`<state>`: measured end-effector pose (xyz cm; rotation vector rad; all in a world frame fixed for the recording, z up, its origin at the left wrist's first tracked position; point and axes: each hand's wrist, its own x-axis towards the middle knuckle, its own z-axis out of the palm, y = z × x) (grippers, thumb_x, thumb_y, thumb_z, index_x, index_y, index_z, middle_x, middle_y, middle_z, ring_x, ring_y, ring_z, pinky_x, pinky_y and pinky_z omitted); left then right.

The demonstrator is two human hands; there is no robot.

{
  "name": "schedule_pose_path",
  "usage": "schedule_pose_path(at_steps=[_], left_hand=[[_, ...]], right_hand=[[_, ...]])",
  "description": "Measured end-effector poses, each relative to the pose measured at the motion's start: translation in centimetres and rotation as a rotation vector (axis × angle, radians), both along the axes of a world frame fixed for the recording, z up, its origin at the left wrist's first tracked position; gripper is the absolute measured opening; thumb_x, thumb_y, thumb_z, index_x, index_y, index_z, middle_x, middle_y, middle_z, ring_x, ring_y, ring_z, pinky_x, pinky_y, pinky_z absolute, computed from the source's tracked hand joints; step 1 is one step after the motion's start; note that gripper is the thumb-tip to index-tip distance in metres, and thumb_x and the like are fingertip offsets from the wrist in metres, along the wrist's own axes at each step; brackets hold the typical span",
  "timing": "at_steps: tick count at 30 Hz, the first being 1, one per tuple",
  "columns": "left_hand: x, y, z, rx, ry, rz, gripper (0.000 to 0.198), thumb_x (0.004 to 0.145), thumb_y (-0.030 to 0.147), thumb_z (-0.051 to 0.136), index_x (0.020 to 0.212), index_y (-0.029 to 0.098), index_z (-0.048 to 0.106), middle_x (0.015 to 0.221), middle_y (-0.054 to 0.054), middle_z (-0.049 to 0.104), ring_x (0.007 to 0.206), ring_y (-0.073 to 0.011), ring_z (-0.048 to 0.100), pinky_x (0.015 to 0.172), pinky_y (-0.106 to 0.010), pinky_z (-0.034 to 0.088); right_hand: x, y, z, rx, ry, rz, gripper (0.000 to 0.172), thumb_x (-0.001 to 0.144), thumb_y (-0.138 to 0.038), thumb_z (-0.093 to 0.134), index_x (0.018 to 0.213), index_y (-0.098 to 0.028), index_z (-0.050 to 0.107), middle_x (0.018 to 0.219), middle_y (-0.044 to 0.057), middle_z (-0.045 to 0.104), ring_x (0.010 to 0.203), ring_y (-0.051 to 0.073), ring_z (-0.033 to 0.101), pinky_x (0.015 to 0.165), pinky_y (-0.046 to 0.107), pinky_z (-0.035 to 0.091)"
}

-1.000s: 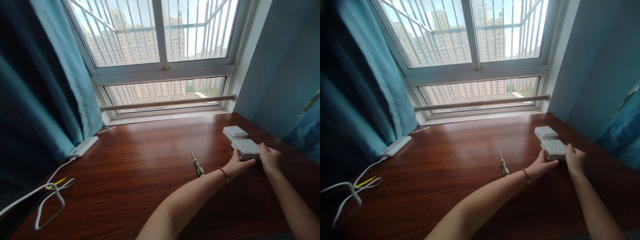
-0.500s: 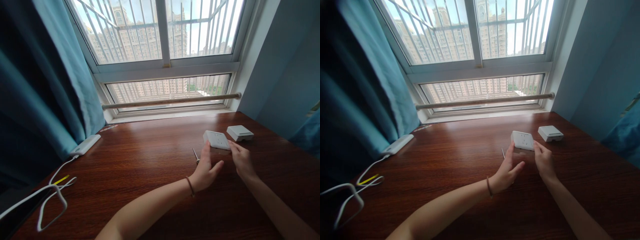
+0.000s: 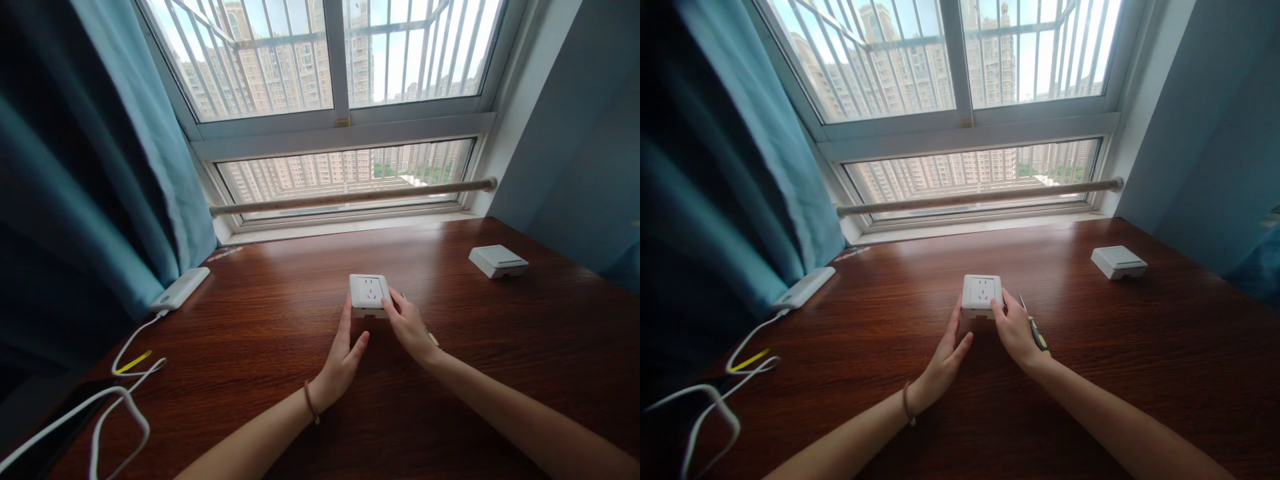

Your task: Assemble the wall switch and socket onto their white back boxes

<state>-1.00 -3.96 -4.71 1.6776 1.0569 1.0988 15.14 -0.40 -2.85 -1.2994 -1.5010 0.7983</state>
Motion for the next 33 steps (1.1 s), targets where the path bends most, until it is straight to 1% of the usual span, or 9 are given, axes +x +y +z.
schedule_pose_path(at_steps=[4, 10, 15, 20, 26, 29, 33], left_hand=[[-0.1, -0.8, -0.6, -0.027, 0.015, 0.025, 0.065, 0.090, 0.035, 0.041, 0.143, 0.025, 0.005, 0.152, -0.002, 0.005, 0.140, -0.0184, 0.004, 0.115, -0.037, 0.005], [-0.1, -0.9, -1.1, 0.005, 0.054, 0.010, 0.065, 0.089, 0.035, 0.043, 0.143, 0.024, 0.008, 0.152, -0.003, 0.007, 0.139, -0.0186, 0.008, 0.116, -0.037, 0.007], [-0.2, -1.0, -1.0, -0.025, 0.059, 0.020, 0.061, 0.090, 0.036, 0.039, 0.142, 0.023, 0.012, 0.152, -0.002, 0.009, 0.139, -0.0178, 0.008, 0.116, -0.036, 0.007], [-0.2, -1.1, -0.6, -0.068, 0.041, 0.026, 0.058, 0.090, 0.037, 0.038, 0.142, 0.023, 0.015, 0.151, -0.002, 0.011, 0.139, -0.0174, 0.011, 0.115, -0.036, 0.008], [-0.2, -1.0, -0.8, -0.115, 0.031, 0.066, 0.058, 0.090, 0.038, 0.037, 0.141, 0.018, 0.018, 0.151, -0.005, 0.014, 0.139, -0.0166, 0.013, 0.116, -0.035, 0.009], [-0.3, -0.8, -1.2, -0.132, -0.002, 0.063, 0.057, 0.090, 0.038, 0.038, 0.141, 0.019, 0.021, 0.151, -0.004, 0.015, 0.139, -0.0183, 0.014, 0.116, -0.036, 0.010], [-0.3, -0.6, -1.6, -0.147, -0.061, 0.057, 0.055, 0.090, 0.037, 0.040, 0.140, 0.020, 0.023, 0.150, -0.005, 0.018, 0.138, -0.0206, 0.017, 0.116, -0.039, 0.011]], right_hand=[[-0.6, -0.6, -0.5, -0.023, 0.003, 0.003, 0.039, 0.086, -0.037, 0.041, 0.118, -0.020, 0.056, 0.116, 0.005, 0.062, 0.101, 0.024, 0.058, 0.089, 0.035, 0.044], [-0.4, -0.8, -1.4, -0.021, 0.029, -0.028, 0.043, 0.085, -0.038, 0.042, 0.122, -0.018, 0.053, 0.120, 0.006, 0.060, 0.109, 0.024, 0.054, 0.095, 0.036, 0.040], [-0.2, -0.8, -1.8, -0.013, 0.031, -0.020, 0.040, 0.085, -0.037, 0.043, 0.118, -0.018, 0.056, 0.118, 0.006, 0.061, 0.107, 0.024, 0.056, 0.093, 0.035, 0.042], [-0.2, -1.0, -1.8, -0.014, -0.001, -0.029, 0.038, 0.085, -0.034, 0.041, 0.117, -0.020, 0.056, 0.116, 0.004, 0.062, 0.106, 0.024, 0.057, 0.092, 0.035, 0.043], [-0.2, -1.0, -1.8, 0.002, -0.018, -0.025, 0.040, 0.086, -0.032, 0.042, 0.122, -0.019, 0.054, 0.121, 0.004, 0.059, 0.110, 0.024, 0.054, 0.095, 0.036, 0.041], [-0.2, -1.0, -2.2, 0.010, -0.021, -0.036, 0.041, 0.085, -0.032, 0.043, 0.123, -0.019, 0.053, 0.123, 0.005, 0.058, 0.112, 0.024, 0.053, 0.097, 0.038, 0.040], [-0.2, -0.8, -2.9, 0.024, -0.012, -0.046, 0.043, 0.084, -0.032, 0.045, 0.123, -0.014, 0.053, 0.124, 0.009, 0.057, 0.113, 0.025, 0.052, 0.099, 0.039, 0.039]])
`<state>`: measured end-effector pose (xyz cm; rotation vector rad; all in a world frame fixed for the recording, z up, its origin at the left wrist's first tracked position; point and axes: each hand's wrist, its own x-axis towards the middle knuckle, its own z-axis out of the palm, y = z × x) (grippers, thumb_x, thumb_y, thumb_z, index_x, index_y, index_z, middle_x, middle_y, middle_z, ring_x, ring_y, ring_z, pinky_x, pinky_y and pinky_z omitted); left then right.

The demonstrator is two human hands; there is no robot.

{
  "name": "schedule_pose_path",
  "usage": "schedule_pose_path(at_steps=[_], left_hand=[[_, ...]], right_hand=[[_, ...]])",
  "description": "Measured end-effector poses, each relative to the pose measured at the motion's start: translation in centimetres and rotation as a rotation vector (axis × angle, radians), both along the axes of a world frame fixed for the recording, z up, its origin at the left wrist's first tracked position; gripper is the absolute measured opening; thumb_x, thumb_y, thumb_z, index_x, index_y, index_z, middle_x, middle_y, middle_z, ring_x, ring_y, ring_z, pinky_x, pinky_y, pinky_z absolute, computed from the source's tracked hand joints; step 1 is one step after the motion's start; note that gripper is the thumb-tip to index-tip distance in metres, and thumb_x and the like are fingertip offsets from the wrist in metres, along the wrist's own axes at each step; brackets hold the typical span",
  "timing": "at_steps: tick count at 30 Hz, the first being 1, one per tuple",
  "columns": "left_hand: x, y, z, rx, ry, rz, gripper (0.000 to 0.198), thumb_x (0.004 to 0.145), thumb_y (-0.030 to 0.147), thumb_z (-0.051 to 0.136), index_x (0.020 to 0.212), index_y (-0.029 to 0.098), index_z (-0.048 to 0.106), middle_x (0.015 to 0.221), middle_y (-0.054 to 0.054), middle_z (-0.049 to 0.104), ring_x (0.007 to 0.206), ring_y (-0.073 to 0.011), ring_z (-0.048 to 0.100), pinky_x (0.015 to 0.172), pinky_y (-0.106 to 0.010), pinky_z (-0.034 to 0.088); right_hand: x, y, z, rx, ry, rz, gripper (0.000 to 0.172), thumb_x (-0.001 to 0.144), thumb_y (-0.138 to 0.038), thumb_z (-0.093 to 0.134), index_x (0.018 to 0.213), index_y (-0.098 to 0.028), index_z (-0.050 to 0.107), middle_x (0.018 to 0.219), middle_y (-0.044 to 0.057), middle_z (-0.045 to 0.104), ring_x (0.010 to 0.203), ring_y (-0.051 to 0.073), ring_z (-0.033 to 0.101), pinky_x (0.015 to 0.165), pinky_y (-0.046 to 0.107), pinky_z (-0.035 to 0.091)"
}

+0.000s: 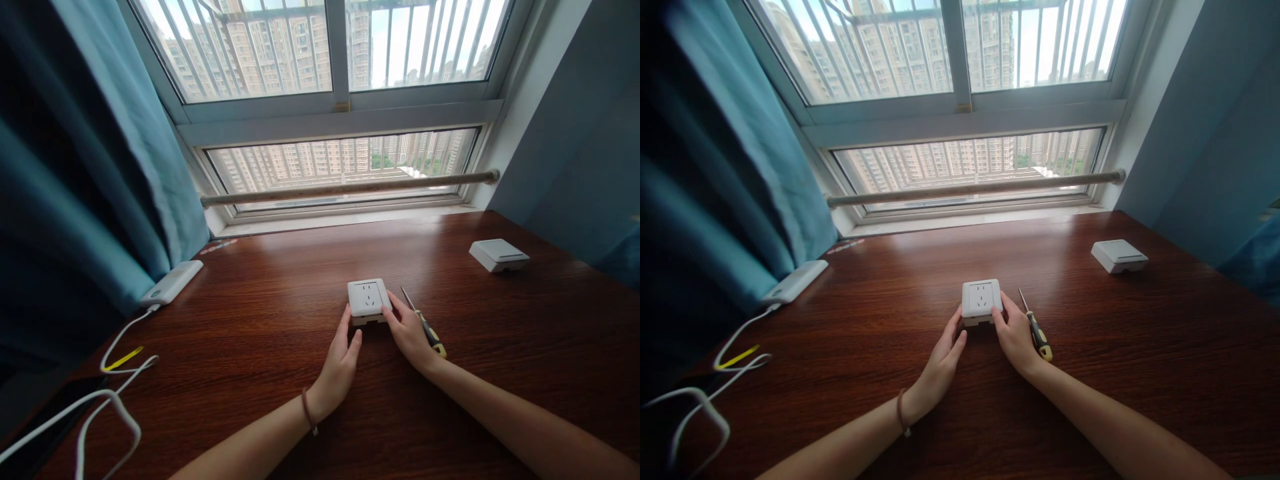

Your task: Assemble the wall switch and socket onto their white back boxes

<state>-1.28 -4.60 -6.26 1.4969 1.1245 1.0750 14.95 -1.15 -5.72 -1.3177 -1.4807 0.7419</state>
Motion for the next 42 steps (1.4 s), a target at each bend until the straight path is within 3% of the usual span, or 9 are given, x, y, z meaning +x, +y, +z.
schedule_pose_path(at_steps=[6, 11, 19, 24, 35, 42], left_hand=[[0.2, 0.2, 0.1, -0.018, -0.154, -0.005, 0.055, 0.087, 0.034, 0.048, 0.137, 0.021, 0.030, 0.146, -0.006, 0.030, 0.135, -0.0228, 0.025, 0.114, -0.039, 0.017], [0.0, 0.6, 0.9, -0.084, -0.270, -0.029, 0.057, 0.086, 0.033, 0.049, 0.137, 0.018, 0.029, 0.147, -0.008, 0.028, 0.136, -0.0214, 0.024, 0.115, -0.037, 0.017], [0.0, 0.4, 1.6, -0.049, -0.154, 0.015, 0.052, 0.084, 0.037, 0.050, 0.131, 0.016, 0.041, 0.147, -0.009, 0.027, 0.136, -0.0227, 0.022, 0.115, -0.038, 0.015], [0.0, 0.1, 1.9, -0.010, -0.097, 0.046, 0.051, 0.084, 0.038, 0.048, 0.129, 0.014, 0.043, 0.146, -0.011, 0.028, 0.136, -0.0229, 0.024, 0.113, -0.037, 0.021], [0.0, 0.0, 1.5, 0.069, -0.117, 0.027, 0.049, 0.087, 0.033, 0.047, 0.133, 0.021, 0.037, 0.147, -0.006, 0.026, 0.136, -0.0217, 0.022, 0.114, -0.039, 0.018], [0.3, -0.6, 3.1, 0.146, -0.217, 0.093, 0.035, 0.086, 0.028, 0.049, 0.119, 0.021, 0.055, 0.140, -0.007, 0.039, 0.131, -0.0228, 0.033, 0.108, -0.035, 0.032]], right_hand=[[0.1, 0.2, -0.9, 0.011, 0.059, 0.039, 0.043, 0.085, -0.031, 0.046, 0.125, -0.017, 0.050, 0.127, 0.008, 0.054, 0.117, 0.024, 0.050, 0.101, 0.040, 0.037], [0.1, 0.4, -1.3, 0.008, 0.068, 0.043, 0.043, 0.085, -0.031, 0.047, 0.125, -0.015, 0.050, 0.128, 0.010, 0.053, 0.118, 0.024, 0.048, 0.103, 0.040, 0.035], [0.0, 0.2, -1.2, 0.014, 0.053, 0.049, 0.043, 0.085, -0.031, 0.047, 0.125, -0.015, 0.050, 0.129, 0.010, 0.052, 0.119, 0.024, 0.048, 0.103, 0.043, 0.035], [0.0, 0.1, -1.6, 0.032, 0.016, 0.040, 0.044, 0.086, -0.031, 0.046, 0.127, -0.015, 0.048, 0.130, 0.010, 0.051, 0.122, 0.024, 0.045, 0.105, 0.042, 0.032], [-0.3, -0.2, -1.0, 0.099, 0.002, 0.046, 0.043, 0.087, -0.027, 0.046, 0.129, -0.019, 0.045, 0.133, 0.009, 0.047, 0.125, 0.023, 0.041, 0.107, 0.043, 0.029], [-0.4, -1.2, 0.0, 0.198, 0.111, -0.060, 0.043, 0.086, -0.028, 0.050, 0.128, -0.021, 0.045, 0.124, 0.009, 0.054, 0.109, 0.024, 0.054, 0.090, 0.038, 0.047]])
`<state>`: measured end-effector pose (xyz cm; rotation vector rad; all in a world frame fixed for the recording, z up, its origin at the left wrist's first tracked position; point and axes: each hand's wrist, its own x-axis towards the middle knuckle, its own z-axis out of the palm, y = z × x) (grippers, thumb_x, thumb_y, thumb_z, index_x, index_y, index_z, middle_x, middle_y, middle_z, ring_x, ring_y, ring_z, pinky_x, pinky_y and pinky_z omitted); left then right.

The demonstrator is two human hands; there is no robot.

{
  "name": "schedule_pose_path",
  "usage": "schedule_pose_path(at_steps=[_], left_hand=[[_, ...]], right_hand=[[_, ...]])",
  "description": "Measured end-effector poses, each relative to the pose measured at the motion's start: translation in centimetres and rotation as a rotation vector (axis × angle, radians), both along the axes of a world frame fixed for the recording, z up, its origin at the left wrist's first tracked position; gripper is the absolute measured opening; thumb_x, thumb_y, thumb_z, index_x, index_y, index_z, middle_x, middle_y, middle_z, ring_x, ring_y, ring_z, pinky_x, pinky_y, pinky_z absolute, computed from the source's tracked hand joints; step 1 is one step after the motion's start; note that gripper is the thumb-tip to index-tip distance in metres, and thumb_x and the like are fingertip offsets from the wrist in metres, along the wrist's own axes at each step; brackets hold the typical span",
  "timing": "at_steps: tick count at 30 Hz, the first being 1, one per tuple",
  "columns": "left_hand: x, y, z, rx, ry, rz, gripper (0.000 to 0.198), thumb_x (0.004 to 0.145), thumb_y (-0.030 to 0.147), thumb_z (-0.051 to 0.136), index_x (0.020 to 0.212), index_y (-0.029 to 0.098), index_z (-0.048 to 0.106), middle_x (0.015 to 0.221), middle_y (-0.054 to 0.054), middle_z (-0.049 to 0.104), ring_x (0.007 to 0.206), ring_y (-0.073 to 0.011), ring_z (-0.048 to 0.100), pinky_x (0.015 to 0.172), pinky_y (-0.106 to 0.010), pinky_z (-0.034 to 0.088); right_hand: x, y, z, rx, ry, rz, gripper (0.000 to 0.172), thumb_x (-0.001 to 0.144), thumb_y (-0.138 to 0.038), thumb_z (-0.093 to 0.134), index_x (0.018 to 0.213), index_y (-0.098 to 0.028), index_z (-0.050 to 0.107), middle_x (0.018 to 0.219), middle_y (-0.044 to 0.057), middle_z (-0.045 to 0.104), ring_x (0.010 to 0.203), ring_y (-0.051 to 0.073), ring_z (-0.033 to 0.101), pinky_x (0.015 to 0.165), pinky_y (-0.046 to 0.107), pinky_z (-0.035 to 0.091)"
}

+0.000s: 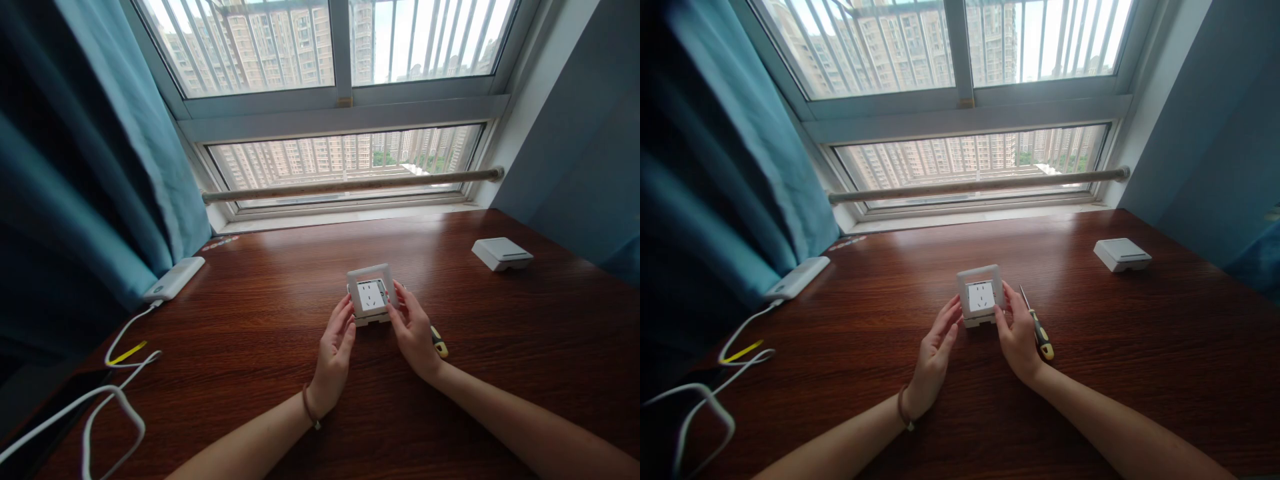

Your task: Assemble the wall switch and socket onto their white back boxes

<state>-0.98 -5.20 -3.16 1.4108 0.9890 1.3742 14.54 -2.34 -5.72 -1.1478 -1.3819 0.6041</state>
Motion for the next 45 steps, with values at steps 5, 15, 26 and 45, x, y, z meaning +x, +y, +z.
schedule_pose_path(at_steps=[5, 15, 26, 45], left_hand=[[-0.1, 0.1, -0.4, -0.081, -0.105, 0.025, 0.040, 0.084, 0.030, 0.052, 0.123, 0.022, 0.050, 0.132, -0.008, 0.050, 0.119, -0.0232, 0.049, 0.102, -0.036, 0.038], [0.0, 1.3, -1.5, -0.329, -0.380, 0.068, 0.029, 0.073, 0.023, 0.067, 0.097, 0.015, 0.054, 0.098, -0.007, 0.066, 0.090, -0.0178, 0.063, 0.073, -0.027, 0.052], [-0.1, 1.1, -0.5, -0.449, -0.480, 0.061, 0.032, 0.067, 0.020, 0.072, 0.093, 0.014, 0.054, 0.092, -0.006, 0.067, 0.085, -0.0155, 0.065, 0.075, -0.025, 0.052], [-2.4, 4.1, -2.1, 0.098, 0.354, 0.071, 0.052, 0.073, 0.030, 0.065, 0.122, 0.024, 0.050, 0.135, -0.007, 0.046, 0.128, -0.0241, 0.038, 0.110, -0.043, 0.025]], right_hand=[[-0.2, -1.3, 1.4, 0.092, -0.088, -0.003, 0.043, 0.086, -0.026, 0.049, 0.129, -0.024, 0.043, 0.120, 0.009, 0.055, 0.100, 0.023, 0.057, 0.082, 0.034, 0.050], [-0.2, -1.7, 1.3, 0.168, -0.254, 0.048, 0.041, 0.087, -0.022, 0.049, 0.127, -0.026, 0.044, 0.114, 0.009, 0.055, 0.102, 0.023, 0.055, 0.084, 0.035, 0.047], [0.8, -0.8, 1.8, 0.376, -0.692, 0.140, 0.020, 0.084, -0.025, 0.056, 0.101, -0.029, 0.066, 0.100, 0.005, 0.063, 0.105, 0.026, 0.046, 0.091, 0.044, 0.038], [12.4, 9.6, -2.3, 0.106, -0.569, -0.074, 0.023, 0.078, -0.043, 0.058, 0.076, -0.026, 0.073, 0.078, 0.006, 0.063, 0.081, 0.024, 0.054, 0.075, 0.040, 0.044]])
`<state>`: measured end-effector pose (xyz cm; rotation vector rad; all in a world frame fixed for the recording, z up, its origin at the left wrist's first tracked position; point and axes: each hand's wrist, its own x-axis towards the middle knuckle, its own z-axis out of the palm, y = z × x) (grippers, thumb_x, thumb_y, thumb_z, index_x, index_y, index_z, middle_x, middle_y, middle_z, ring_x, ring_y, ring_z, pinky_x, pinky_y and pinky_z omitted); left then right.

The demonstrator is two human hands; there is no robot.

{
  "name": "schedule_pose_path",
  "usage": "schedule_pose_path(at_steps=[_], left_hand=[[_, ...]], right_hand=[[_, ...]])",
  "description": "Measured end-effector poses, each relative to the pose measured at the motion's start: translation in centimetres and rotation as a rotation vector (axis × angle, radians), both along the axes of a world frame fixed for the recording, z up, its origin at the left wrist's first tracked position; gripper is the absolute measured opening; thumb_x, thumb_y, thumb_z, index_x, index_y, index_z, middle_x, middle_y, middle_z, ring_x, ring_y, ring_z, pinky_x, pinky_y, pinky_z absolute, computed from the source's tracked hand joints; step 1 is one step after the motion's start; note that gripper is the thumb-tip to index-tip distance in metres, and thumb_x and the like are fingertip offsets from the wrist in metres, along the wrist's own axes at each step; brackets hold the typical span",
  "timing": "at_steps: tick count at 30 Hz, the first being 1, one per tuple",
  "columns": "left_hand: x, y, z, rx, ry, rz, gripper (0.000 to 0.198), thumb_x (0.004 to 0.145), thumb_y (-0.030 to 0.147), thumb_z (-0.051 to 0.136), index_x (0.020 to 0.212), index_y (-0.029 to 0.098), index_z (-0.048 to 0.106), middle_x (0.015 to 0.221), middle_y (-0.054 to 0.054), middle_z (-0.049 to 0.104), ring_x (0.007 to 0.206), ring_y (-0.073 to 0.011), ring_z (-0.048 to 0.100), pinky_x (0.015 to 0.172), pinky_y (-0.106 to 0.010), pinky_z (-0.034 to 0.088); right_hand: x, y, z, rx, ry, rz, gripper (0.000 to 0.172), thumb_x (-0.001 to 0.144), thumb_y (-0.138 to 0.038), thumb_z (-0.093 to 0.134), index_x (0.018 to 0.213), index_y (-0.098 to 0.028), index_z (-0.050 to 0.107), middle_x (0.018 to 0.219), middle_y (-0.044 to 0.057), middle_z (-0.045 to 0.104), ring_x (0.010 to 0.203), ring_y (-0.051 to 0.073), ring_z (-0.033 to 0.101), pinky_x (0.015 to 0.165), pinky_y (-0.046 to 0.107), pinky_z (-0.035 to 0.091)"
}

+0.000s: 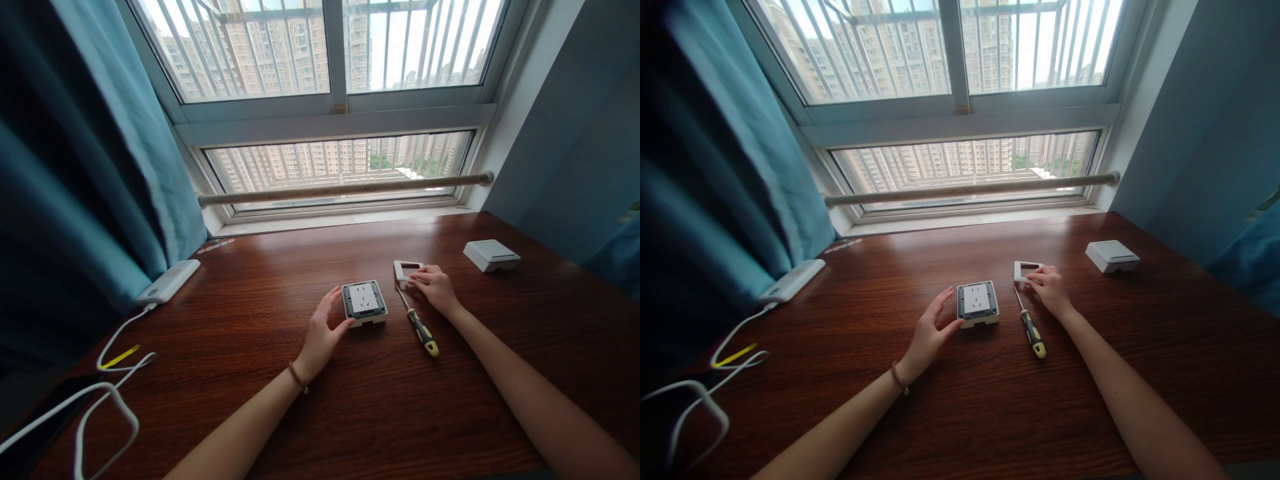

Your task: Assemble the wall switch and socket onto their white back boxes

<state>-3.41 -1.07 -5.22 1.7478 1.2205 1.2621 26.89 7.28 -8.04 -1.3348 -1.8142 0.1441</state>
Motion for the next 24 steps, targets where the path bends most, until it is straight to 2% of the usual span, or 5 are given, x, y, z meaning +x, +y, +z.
schedule_pose_path(at_steps=[4, 8, 14, 17, 24], left_hand=[[-0.28, 0.44, -0.08, -0.014, 0.101, -0.093, 0.057, 0.073, 0.029, 0.065, 0.127, 0.027, 0.046, 0.143, -0.006, 0.035, 0.134, -0.0226, 0.029, 0.112, -0.043, 0.018], [-0.13, 0.22, -0.09, -0.035, 0.138, -0.174, 0.049, 0.077, 0.027, 0.060, 0.125, 0.028, 0.050, 0.142, -0.004, 0.038, 0.134, -0.0221, 0.028, 0.112, -0.043, 0.017], [-0.21, 0.15, -0.12, 0.000, 0.190, -0.196, 0.041, 0.083, 0.025, 0.052, 0.123, 0.028, 0.052, 0.141, -0.003, 0.040, 0.131, -0.0222, 0.035, 0.111, -0.043, 0.025], [-0.38, 0.29, -0.21, 0.082, 0.274, -0.186, 0.042, 0.083, 0.022, 0.050, 0.125, 0.028, 0.050, 0.140, -0.005, 0.041, 0.131, -0.0228, 0.034, 0.110, -0.045, 0.026], [-0.60, 0.00, 0.26, 0.214, 0.402, -0.190, 0.045, 0.080, 0.016, 0.052, 0.124, 0.027, 0.051, 0.135, -0.008, 0.046, 0.132, -0.0259, 0.032, 0.110, -0.053, 0.018]], right_hand=[[0.21, 0.18, -0.57, -0.041, -0.019, 0.029, 0.024, 0.077, -0.045, 0.058, 0.077, -0.026, 0.073, 0.080, 0.005, 0.063, 0.082, 0.024, 0.055, 0.076, 0.039, 0.044], [0.37, 0.31, -0.65, -0.070, -0.030, 0.052, 0.023, 0.076, -0.044, 0.059, 0.078, -0.026, 0.073, 0.082, 0.005, 0.063, 0.082, 0.024, 0.056, 0.075, 0.038, 0.044], [0.66, 0.43, -0.81, -0.101, -0.052, 0.086, 0.018, 0.076, -0.038, 0.061, 0.079, -0.026, 0.073, 0.081, 0.004, 0.064, 0.082, 0.023, 0.057, 0.075, 0.037, 0.045], [0.71, 0.41, -0.83, -0.108, -0.060, 0.097, 0.017, 0.076, -0.037, 0.061, 0.081, -0.026, 0.073, 0.081, 0.004, 0.064, 0.082, 0.023, 0.057, 0.075, 0.037, 0.045], [0.79, 0.44, -0.91, -0.113, -0.086, 0.112, 0.017, 0.078, -0.033, 0.059, 0.084, -0.024, 0.073, 0.084, 0.005, 0.064, 0.083, 0.023, 0.057, 0.077, 0.037, 0.045]])
